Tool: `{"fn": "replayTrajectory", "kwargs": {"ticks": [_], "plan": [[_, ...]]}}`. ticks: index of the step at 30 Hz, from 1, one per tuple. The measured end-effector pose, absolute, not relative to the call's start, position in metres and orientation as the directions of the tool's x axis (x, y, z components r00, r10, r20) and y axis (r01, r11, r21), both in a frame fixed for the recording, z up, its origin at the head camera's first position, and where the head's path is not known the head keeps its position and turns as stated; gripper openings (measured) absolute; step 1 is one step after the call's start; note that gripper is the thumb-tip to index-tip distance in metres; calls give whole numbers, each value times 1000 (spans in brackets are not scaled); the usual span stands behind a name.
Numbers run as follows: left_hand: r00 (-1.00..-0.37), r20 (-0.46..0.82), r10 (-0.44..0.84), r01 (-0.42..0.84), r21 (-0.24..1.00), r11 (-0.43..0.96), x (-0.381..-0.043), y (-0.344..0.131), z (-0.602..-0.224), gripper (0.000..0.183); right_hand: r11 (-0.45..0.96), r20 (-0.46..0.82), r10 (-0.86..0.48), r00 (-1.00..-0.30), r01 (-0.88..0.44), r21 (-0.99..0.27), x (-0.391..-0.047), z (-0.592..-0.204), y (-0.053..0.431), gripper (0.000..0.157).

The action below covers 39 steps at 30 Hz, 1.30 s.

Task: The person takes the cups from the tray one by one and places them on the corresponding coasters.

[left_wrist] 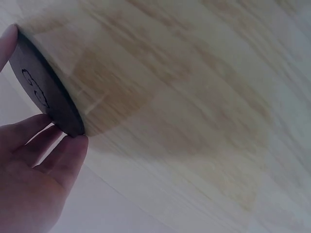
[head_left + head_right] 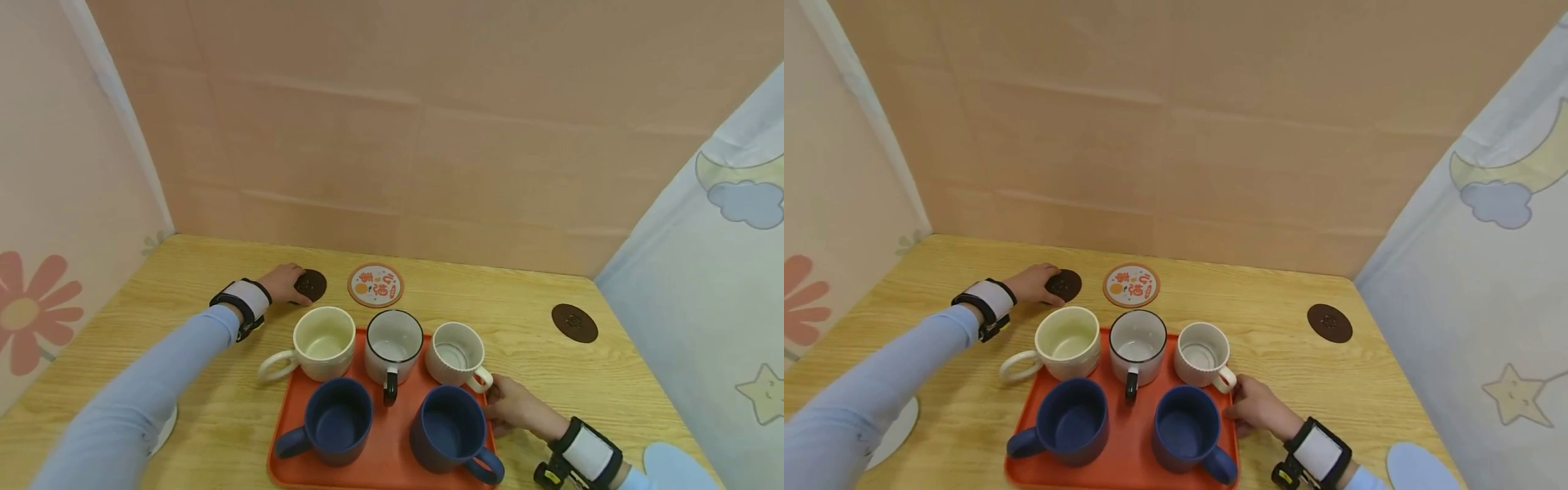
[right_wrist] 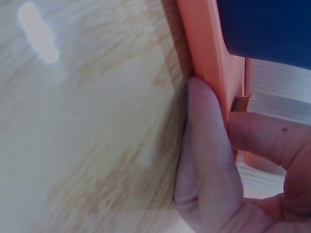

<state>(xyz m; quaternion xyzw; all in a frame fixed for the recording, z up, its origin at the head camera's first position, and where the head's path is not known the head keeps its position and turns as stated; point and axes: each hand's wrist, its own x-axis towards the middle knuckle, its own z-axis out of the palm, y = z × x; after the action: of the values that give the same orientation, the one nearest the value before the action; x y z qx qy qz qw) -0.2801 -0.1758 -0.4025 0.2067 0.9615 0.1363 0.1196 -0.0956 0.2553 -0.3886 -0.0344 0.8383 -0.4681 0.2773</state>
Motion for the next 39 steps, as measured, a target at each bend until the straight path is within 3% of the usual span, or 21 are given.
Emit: {"fn": "replayTrajectory", "kwargs": {"ticks": [18, 26, 32, 39], "plan": [[-889, -166, 426, 360, 318, 877, -284, -164, -402, 75, 568, -429, -309, -849, 197, -799, -95, -386, 253, 46], [-884, -121, 453, 375, 395, 838, -283, -173, -401, 72, 589, -442, -274, -854, 215, -779, -96, -387, 251, 43], [-836, -26, 549, 492, 410, 768, -282, -190, -396, 61, 574, -435, -296, -850, 205, -793, -98, -388, 253, 45], [-799, -19, 602, 537, 428, 727, -274, -204, -384, 52, 579, -429, -306, -850, 192, -793, -99, -388, 256, 46]]}}
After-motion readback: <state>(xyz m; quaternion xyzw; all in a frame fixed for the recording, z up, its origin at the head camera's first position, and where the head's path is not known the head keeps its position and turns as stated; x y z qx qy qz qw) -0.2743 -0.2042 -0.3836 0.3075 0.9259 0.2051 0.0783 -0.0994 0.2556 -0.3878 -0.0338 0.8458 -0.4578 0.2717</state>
